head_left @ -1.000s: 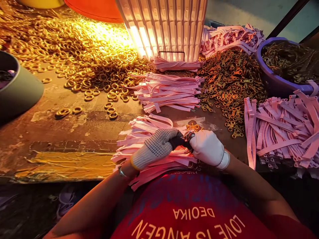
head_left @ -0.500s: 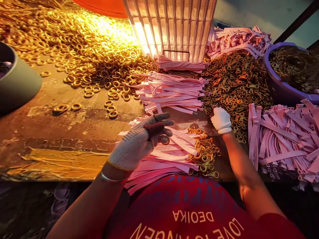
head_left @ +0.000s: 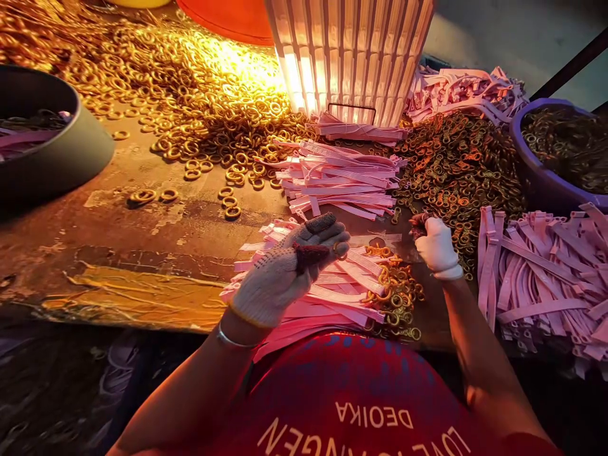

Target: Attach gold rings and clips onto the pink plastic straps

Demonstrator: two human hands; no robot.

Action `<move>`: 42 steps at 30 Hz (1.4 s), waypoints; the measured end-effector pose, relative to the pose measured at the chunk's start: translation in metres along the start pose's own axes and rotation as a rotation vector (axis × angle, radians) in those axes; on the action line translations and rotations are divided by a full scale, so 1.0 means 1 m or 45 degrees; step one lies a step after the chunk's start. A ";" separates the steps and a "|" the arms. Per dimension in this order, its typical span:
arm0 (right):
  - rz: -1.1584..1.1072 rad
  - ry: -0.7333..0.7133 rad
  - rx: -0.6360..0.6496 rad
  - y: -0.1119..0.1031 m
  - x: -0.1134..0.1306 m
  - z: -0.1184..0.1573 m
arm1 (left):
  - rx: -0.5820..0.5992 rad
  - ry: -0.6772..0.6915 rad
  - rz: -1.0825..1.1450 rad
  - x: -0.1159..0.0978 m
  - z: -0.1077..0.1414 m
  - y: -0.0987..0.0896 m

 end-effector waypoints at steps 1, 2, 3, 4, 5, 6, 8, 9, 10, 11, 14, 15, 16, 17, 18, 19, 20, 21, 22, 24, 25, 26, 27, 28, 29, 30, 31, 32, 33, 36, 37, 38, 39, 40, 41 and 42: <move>-0.163 -0.118 -0.056 -0.009 0.013 0.011 | -0.016 0.014 0.015 0.002 -0.001 0.000; -0.357 -0.265 -0.126 -0.018 0.028 0.025 | -0.039 0.022 0.028 0.005 -0.001 0.001; -0.516 -0.414 -0.183 -0.027 0.044 0.039 | -0.070 0.023 0.036 0.008 -0.002 0.002; -0.614 -0.518 -0.236 -0.034 0.060 0.052 | -0.111 0.022 0.041 0.011 -0.001 0.004; -0.654 -0.581 -0.277 -0.039 0.075 0.065 | -0.149 0.020 0.039 0.013 0.000 0.006; -0.663 -0.612 -0.296 -0.042 0.088 0.075 | -0.169 0.019 0.027 0.016 0.002 0.009; -0.644 -0.640 -0.367 -0.043 0.106 0.090 | -0.151 0.018 -0.029 0.021 0.009 0.016; -0.642 -0.642 -0.409 -0.042 0.112 0.093 | -0.122 0.018 -0.070 0.022 0.013 0.018; -0.658 -0.639 -0.451 -0.041 0.115 0.096 | -0.089 0.020 -0.116 0.023 0.017 0.020; -0.691 -0.626 -0.475 -0.040 0.115 0.097 | -0.061 0.027 -0.163 0.023 0.020 0.022; -0.867 -0.539 -0.394 -0.039 0.111 0.096 | -0.018 0.087 -0.290 0.020 0.027 0.022; -0.911 -0.489 -0.339 -0.041 0.110 0.096 | -0.004 0.118 -0.326 0.019 0.028 0.021; -0.931 -0.442 -0.288 -0.042 0.109 0.096 | 0.016 0.154 -0.358 0.018 0.029 0.020; -0.925 -0.411 -0.251 -0.044 0.108 0.096 | 0.038 0.193 -0.391 0.018 0.029 0.019; -0.888 -0.396 -0.228 -0.046 0.109 0.097 | 0.060 0.234 -0.426 0.018 0.029 0.019; -0.821 -0.395 -0.214 -0.048 0.110 0.098 | 0.077 0.278 -0.460 0.019 0.029 0.018; -0.731 -0.405 -0.201 -0.049 0.112 0.099 | 0.090 0.321 -0.492 0.020 0.030 0.018; -0.627 -0.419 -0.180 -0.049 0.115 0.100 | 0.098 0.360 -0.517 0.020 0.030 0.018; -0.512 -0.431 -0.151 -0.049 0.117 0.101 | 0.102 0.394 -0.536 0.021 0.030 0.019; -0.275 -0.466 -0.091 -0.047 0.119 0.102 | 0.112 0.447 -0.564 0.022 0.031 0.019; -0.165 -0.498 -0.076 -0.046 0.120 0.103 | 0.126 0.468 -0.589 0.022 0.031 0.020; -0.068 -0.537 -0.076 -0.045 0.121 0.102 | 0.138 0.494 -0.626 0.023 0.031 0.020; 0.011 -0.576 -0.085 -0.044 0.120 0.101 | 0.154 0.527 -0.668 0.023 0.031 0.020; 0.068 -0.615 -0.098 -0.044 0.120 0.100 | 0.173 0.556 -0.709 0.023 0.031 0.021; 0.101 -0.650 -0.112 -0.044 0.120 0.099 | 0.191 0.571 -0.740 0.023 0.031 0.021; 0.113 -0.679 -0.127 -0.045 0.119 0.097 | 0.205 0.564 -0.747 0.023 0.030 0.022; 0.107 -0.703 -0.139 -0.045 0.119 0.095 | 0.215 0.530 -0.728 0.024 0.030 0.023; 0.088 -0.723 -0.151 -0.046 0.118 0.092 | 0.221 0.475 -0.688 0.024 0.029 0.024; 0.063 -0.736 -0.156 -0.047 0.118 0.090 | 0.219 0.407 -0.644 0.025 0.027 0.026; -0.005 -0.767 -0.126 -0.047 0.115 0.084 | 0.173 0.221 -0.543 0.024 0.022 0.032; -0.018 -0.777 -0.108 -0.046 0.115 0.082 | 0.159 0.174 -0.531 0.023 0.020 0.034; -0.028 -0.786 -0.093 -0.046 0.115 0.080 | 0.149 0.136 -0.525 0.021 0.018 0.036; -0.036 -0.789 -0.087 -0.045 0.115 0.078 | 0.145 0.113 -0.521 0.019 0.016 0.039; -0.037 -0.781 -0.095 -0.045 0.116 0.076 | 0.143 0.109 -0.517 0.017 0.014 0.043; -0.025 -0.757 -0.118 -0.045 0.117 0.073 | 0.143 0.122 -0.516 0.014 0.011 0.046; 0.001 -0.723 -0.148 -0.045 0.118 0.070 | 0.139 0.148 -0.514 0.011 0.008 0.050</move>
Point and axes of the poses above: each hand's wrist, its own z-axis away from the middle knuckle, its own y-axis out of the palm, x = y × z, the point moved 2 cm from there along -z, towards the middle knuckle, and after that the axes turned 12 degrees about -x, right-handed, at the moved point
